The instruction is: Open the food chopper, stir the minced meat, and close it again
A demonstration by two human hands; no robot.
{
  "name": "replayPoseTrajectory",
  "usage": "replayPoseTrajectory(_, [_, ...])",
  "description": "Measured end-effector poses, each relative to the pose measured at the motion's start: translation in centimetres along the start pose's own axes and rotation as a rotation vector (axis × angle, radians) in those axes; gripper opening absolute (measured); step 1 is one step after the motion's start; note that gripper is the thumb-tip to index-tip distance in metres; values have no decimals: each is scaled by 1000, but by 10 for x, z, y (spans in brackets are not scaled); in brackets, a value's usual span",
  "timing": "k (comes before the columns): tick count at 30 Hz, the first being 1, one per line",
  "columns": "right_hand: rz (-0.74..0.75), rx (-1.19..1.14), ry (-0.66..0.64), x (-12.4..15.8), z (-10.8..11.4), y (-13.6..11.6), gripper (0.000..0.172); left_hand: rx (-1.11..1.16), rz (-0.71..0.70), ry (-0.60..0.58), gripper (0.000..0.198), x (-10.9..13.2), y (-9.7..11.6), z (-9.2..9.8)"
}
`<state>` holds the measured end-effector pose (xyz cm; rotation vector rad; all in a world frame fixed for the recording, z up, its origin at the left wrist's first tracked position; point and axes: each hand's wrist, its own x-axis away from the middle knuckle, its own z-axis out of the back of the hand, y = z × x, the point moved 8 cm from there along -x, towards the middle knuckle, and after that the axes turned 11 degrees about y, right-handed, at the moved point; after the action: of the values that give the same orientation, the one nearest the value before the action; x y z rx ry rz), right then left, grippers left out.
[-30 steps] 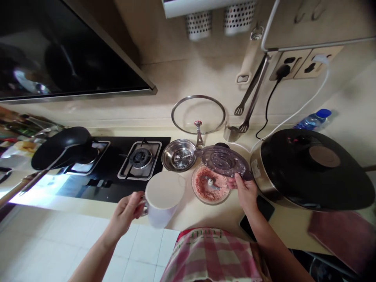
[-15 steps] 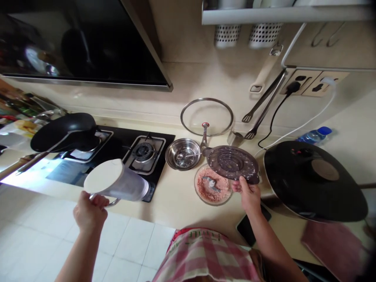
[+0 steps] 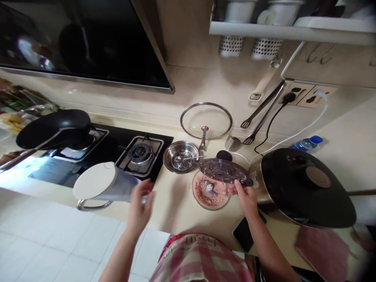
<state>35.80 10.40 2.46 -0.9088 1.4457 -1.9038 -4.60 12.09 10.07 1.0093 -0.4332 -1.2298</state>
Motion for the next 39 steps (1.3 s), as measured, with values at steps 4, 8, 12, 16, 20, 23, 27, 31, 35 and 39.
replayPoseTrajectory(4, [62,94,-126,-4,-10,-20,45,164,-152,-385,45,0,47,-97])
replayPoseTrajectory(8, [123,91,-232,-7,-21,-42,45,268,-84,-463,24,-13,55,-128])
replayPoseTrajectory(12, [147,50,-265,-10,-25,-44,38,361,81,-368,28,-13,32,-122])
replayPoseTrajectory(16, [251,217,-174,-3,-20,-36,33,433,231,-302,34,-3,5,-115])
replayPoseTrajectory(20, [622,467,-162,21,-28,-64,30,456,310,-287,38,7,-11,-111])
replayPoseTrajectory(23, [868,699,-242,30,-47,-85,41,428,312,-316,38,13,-11,-109])
replayPoseTrajectory(27, [1017,1088,-194,17,-62,-87,57,368,235,-341,35,18,4,-102])
replayPoseTrajectory(31, [1014,1160,-194,15,-62,-67,58,315,165,-322,31,19,19,-98])
replayPoseTrajectory(35, [949,1035,-322,27,-61,-57,50,290,164,-307,28,21,23,-101])
replayPoseTrajectory(39, [1044,1020,-292,24,-61,-82,55,246,134,-327,27,23,25,-103])
